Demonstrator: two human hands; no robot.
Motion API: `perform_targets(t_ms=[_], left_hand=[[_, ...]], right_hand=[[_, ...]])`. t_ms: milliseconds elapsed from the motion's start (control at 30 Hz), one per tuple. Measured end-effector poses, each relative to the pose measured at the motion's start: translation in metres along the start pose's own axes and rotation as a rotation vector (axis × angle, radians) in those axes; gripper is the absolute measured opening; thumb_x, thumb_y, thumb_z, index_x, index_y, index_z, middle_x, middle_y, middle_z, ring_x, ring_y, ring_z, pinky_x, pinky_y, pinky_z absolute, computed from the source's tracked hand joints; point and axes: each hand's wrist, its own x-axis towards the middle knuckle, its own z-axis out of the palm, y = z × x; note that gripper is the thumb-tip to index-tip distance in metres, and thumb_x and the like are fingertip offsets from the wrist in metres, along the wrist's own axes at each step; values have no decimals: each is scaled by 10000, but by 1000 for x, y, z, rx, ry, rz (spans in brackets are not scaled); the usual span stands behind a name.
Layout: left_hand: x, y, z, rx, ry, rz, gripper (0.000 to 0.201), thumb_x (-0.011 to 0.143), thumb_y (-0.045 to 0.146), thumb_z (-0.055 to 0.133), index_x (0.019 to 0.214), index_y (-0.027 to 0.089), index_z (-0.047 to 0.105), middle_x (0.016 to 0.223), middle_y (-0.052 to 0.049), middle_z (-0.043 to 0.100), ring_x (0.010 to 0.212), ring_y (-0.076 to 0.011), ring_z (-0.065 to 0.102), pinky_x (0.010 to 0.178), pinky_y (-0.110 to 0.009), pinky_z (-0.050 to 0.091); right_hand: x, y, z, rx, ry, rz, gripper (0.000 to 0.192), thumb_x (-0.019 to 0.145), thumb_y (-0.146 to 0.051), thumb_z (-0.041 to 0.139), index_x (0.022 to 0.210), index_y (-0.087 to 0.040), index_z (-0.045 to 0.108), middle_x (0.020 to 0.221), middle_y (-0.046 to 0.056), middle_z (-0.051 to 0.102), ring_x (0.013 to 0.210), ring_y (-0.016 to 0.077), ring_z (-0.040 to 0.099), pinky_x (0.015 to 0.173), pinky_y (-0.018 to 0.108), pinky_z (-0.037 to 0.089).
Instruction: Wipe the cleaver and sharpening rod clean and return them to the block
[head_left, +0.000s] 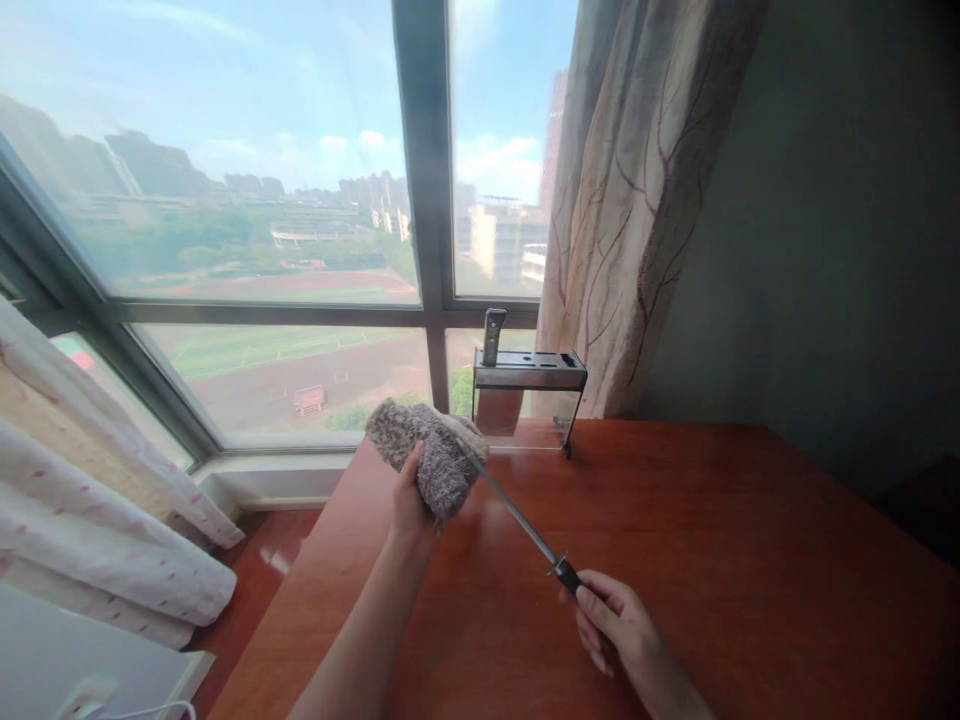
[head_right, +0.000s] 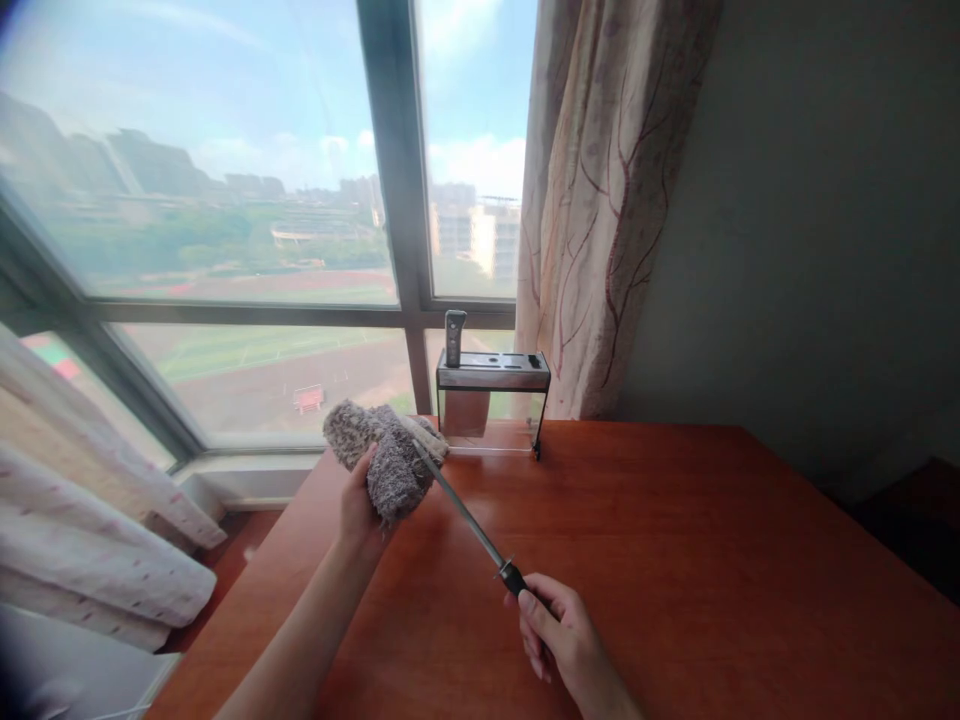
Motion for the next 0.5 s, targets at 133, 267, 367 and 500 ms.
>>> perform_targets(t_ms=[133,267,367,500], left_hand=[[6,14,-3,-11,-41,126,377,868,231,517,1226,127,572,985,-99,726,829,-234,701,772,-354,579],[8,21,-6,-2,-40,183,355,873,271,522,1192,132,591,928,-84,724,763,-221,696,716,-352,588],[8,18,-5,-15,4,179,335,868,258,534,1171,131,598,902,-73,724,745,-198,696,729,-312,585],[0,0,-1,79,9,30,332,835,247,588,1146,129,599,860,-73,730,767,-231,707,727,-335,594]], right_hand=[[-15,1,-19,-66,-4,41,466,793,-622,573,858,-160,564,487,-76,403,367,61,327,368,207,232],[-24,0,-30,-45,40,38,461,781,-625,585,820,-166,559,470,-75,390,364,62,313,368,211,210],[-23,-2,-28,16,51,3,437,800,-605,577,816,-168,570,471,-69,392,368,68,322,366,213,212],[-12,-14,-4,43,32,-61,402,820,-563,581,843,-162,580,481,-67,405,373,66,334,362,206,231]])
